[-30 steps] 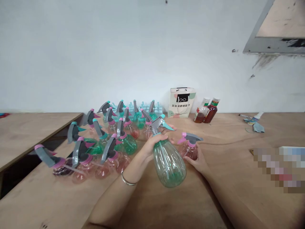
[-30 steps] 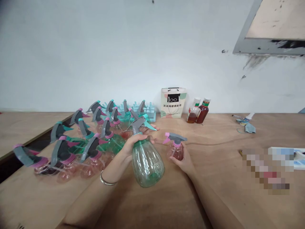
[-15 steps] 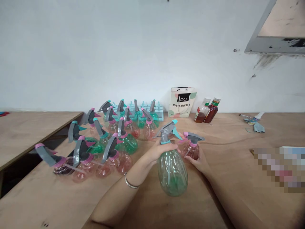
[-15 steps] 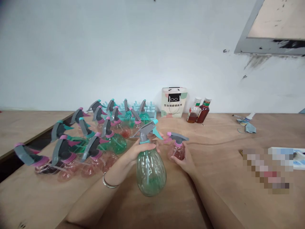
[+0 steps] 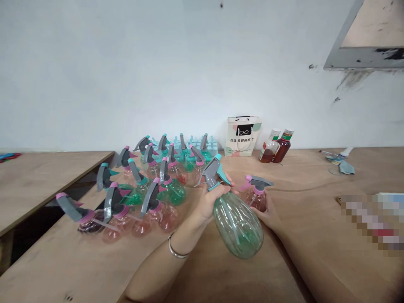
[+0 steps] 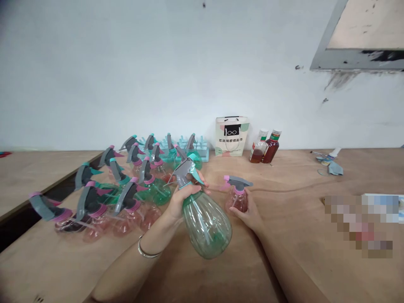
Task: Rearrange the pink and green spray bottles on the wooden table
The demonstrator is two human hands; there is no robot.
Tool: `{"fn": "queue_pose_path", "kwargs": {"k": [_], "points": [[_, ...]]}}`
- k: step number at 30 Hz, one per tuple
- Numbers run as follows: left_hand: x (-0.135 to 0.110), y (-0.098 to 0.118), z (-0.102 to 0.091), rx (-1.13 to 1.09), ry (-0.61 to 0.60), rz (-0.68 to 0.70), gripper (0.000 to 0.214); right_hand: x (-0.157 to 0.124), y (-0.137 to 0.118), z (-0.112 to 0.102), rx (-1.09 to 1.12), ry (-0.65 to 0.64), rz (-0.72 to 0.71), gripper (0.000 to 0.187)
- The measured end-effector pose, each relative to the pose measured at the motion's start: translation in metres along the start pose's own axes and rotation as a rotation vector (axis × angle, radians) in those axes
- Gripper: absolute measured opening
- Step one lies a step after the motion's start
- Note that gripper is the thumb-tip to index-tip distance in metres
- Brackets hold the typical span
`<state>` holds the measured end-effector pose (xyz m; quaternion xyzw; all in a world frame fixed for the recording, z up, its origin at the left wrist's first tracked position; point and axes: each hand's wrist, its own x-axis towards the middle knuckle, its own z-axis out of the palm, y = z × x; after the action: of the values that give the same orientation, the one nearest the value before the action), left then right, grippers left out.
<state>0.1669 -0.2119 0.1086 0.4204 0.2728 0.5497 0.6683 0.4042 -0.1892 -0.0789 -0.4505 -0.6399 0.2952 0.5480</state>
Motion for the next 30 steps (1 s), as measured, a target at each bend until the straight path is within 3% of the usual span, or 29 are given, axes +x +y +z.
{"fn": "queue_pose_path", "kwargs": {"k": [3,7,13,16,22,27,30], "points": [[0.0,0.005,-0.004,0.094,-0.02,0.01,0.028,0.001,-0.001,0.001,0.019,0.005,-0.001,0.079],[0.009,0.008,-0.015,0.438,-0.049,0.063,0.035,0.002,-0.005,0.001,-0.022,0.027,-0.004,0.076],[0.037,-0.022,-0.053,0.829,0.19,0.435,0.045,0.0,-0.004,-0.001,-0.086,0.052,0.03,0.082],[0.046,-0.038,-0.077,0.952,0.276,0.529,0.044,0.0,-0.003,0.0,-0.079,0.047,0.033,0.082],[0.048,-0.048,-0.104,1.09,0.403,0.598,0.048,0.0,-0.005,0.0,-0.071,0.043,0.058,0.084],[0.053,-0.052,-0.109,1.059,0.496,0.609,0.06,0.0,-0.009,0.001,-0.073,0.037,0.05,0.084],[0.052,-0.055,-0.109,1.021,0.567,0.687,0.072,0.0,-0.01,0.002,-0.069,0.023,0.062,0.088]]}}
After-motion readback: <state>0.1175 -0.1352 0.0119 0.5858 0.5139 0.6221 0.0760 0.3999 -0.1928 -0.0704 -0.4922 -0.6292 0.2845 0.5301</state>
